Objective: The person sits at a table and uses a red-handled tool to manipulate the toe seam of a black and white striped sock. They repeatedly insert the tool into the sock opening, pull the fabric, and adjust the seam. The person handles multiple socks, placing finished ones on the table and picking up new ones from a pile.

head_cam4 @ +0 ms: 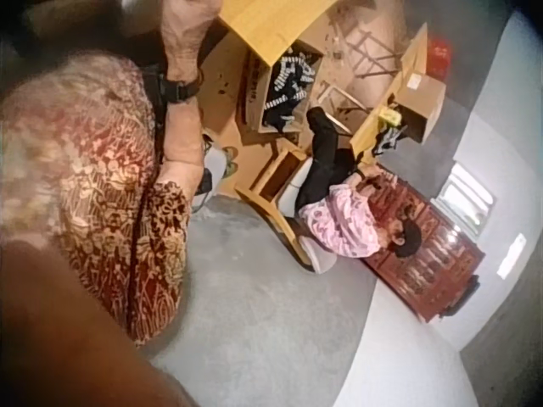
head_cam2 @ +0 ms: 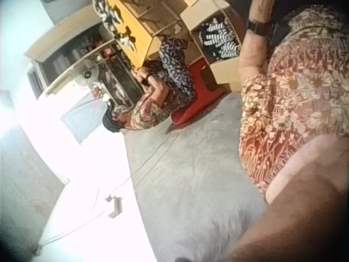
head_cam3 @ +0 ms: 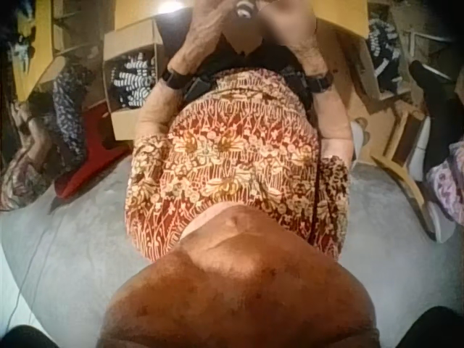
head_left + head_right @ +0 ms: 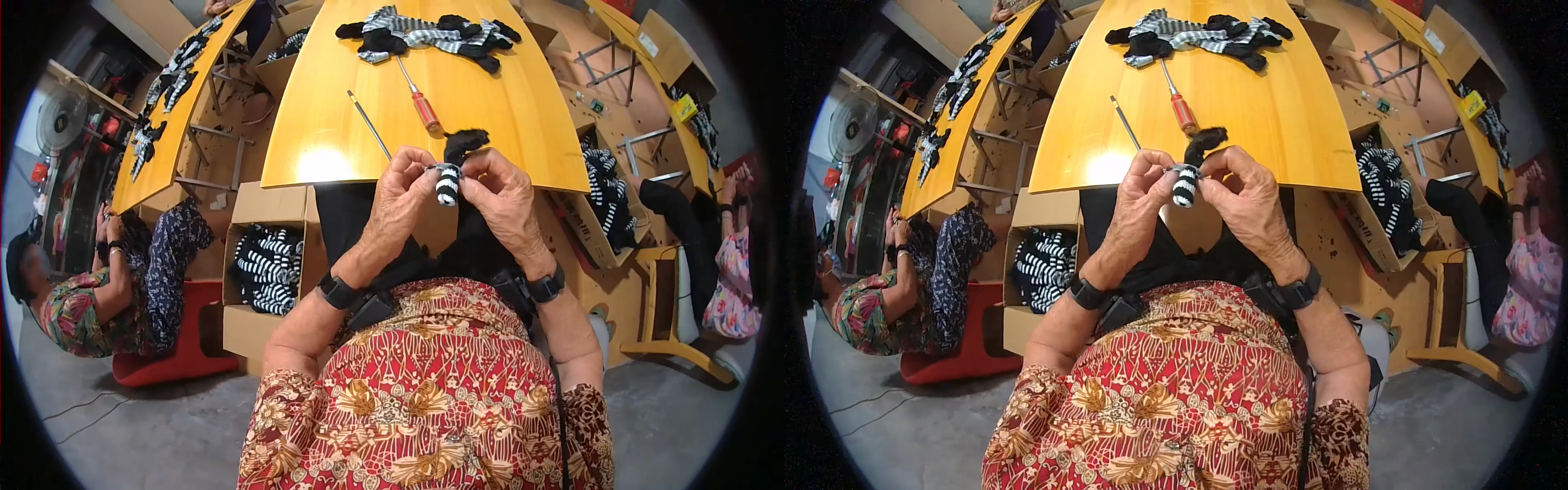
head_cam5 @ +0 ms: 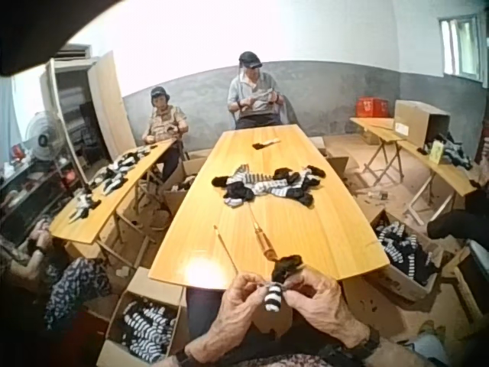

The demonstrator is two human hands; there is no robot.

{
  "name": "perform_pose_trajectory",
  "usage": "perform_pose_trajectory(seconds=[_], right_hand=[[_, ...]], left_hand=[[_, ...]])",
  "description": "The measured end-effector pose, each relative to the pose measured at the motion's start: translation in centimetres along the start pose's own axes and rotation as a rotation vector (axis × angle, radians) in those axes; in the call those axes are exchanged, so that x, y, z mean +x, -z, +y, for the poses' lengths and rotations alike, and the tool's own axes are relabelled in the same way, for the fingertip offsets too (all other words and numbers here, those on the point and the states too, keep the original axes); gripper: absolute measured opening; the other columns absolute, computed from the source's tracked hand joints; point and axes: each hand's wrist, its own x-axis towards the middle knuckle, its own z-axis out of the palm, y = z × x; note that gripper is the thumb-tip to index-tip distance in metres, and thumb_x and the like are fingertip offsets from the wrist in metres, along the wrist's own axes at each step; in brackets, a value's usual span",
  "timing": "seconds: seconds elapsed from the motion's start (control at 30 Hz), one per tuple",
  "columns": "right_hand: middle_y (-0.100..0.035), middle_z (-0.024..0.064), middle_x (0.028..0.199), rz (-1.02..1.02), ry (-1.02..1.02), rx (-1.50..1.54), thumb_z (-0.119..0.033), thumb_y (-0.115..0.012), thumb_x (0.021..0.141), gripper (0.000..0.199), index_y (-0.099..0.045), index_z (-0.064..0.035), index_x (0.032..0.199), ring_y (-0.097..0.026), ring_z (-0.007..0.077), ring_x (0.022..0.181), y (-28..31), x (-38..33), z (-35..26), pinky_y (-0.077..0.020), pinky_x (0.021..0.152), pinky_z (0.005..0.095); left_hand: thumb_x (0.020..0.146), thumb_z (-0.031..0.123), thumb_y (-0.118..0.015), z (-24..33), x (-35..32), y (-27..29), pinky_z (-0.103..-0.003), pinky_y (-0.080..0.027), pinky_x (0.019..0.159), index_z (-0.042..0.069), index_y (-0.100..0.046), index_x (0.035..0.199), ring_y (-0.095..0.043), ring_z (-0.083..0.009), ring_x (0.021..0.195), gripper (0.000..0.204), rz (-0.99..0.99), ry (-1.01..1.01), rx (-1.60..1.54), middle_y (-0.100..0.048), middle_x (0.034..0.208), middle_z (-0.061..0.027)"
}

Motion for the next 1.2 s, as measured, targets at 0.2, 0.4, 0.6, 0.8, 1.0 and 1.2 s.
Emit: perform_pose_trajectory(seconds=[0.2,0.4,0.6,0.8,1.0,1.2], right_hand=[[-0.061,-0.002,0.077,0.068,-0.052,0.058,-0.003,-0.065,0.085,0.008,-0.062,-0.0013,0.092,-0.057,0.0039,0.072,-0.4,0.1,-0.4,-0.0472,0.065,0.0201],[-0.06,-0.0047,0.076,0.042,-0.175,0.111,-0.003,-0.064,0.086,0.004,-0.064,-0.0008,0.089,-0.053,0.002,0.067,-0.5,0.1,-0.2,-0.0438,0.061,0.0169],[-0.058,-0.0053,0.073,0.126,-0.068,0.206,-0.003,-0.063,0.088,0.002,-0.064,-0.0016,0.087,-0.051,0.0016,0.064,-0.5,0.9,2.1,-0.0413,0.056,0.0177],[-0.061,-0.0031,0.08,-0.052,-0.186,0.406,-0.01,-0.067,0.087,0.01,-0.063,-0.0043,0.094,-0.053,0.0027,0.07,1.1,0.9,1.7,-0.0416,0.061,0.0177],[-0.059,-0.0054,0.077,-0.08,-0.208,0.306,-0.008,-0.066,0.086,0.01,-0.062,-0.0057,0.095,-0.046,0.0018,0.065,1.3,1.2,1.5,-0.0354,0.057,0.0176],[-0.057,-0.0051,0.076,0.059,-0.177,0.464,-0.005,-0.062,0.089,0.006,-0.06,-0.0083,0.093,-0.046,0.0018,0.062,0.3,0.4,0.9,-0.034,0.053,0.0155]], left_hand=[[0.093,0.016,-0.064,-0.6,0.4,0.1,-0.022,-0.045,0.079,0.008,-0.055,0.102,-0.055,-0.0056,0.086,0.015,0.008,0.001,-0.126,-0.059,0.092,0.0014],[0.092,0.012,-0.064,-1.6,0.8,0.6,-0.019,-0.045,0.07,0.007,-0.054,0.1,-0.054,-0.0035,0.079,0.013,0.069,0.007,-0.262,-0.059,0.088,0.0021],[0.092,0.013,-0.064,-1.3,0.4,0.0,-0.018,-0.042,0.072,0.009,-0.053,0.101,-0.051,-0.003,0.08,0.014,-0.145,0.047,-0.315,-0.055,0.087,0.0051],[0.091,0.015,-0.066,-1.1,1.5,0.0,-0.023,-0.047,0.077,0.012,-0.053,0.104,-0.058,-0.0079,0.087,0.018,-0.092,0.085,-0.37,-0.06,0.093,0.0014],[0.092,0.015,-0.064,-2.7,1.7,0.2,-0.022,-0.046,0.077,0.01,-0.055,0.104,-0.056,-0.0062,0.086,0.016,0.021,0.039,-0.229,-0.06,0.093,0.0012],[0.092,0.016,-0.064,-0.9,1.0,0.1,-0.02,-0.044,0.076,0.006,-0.057,0.101,-0.053,-0.0048,0.084,0.014,-0.079,0.056,-0.09,-0.059,0.092,0.0033]])
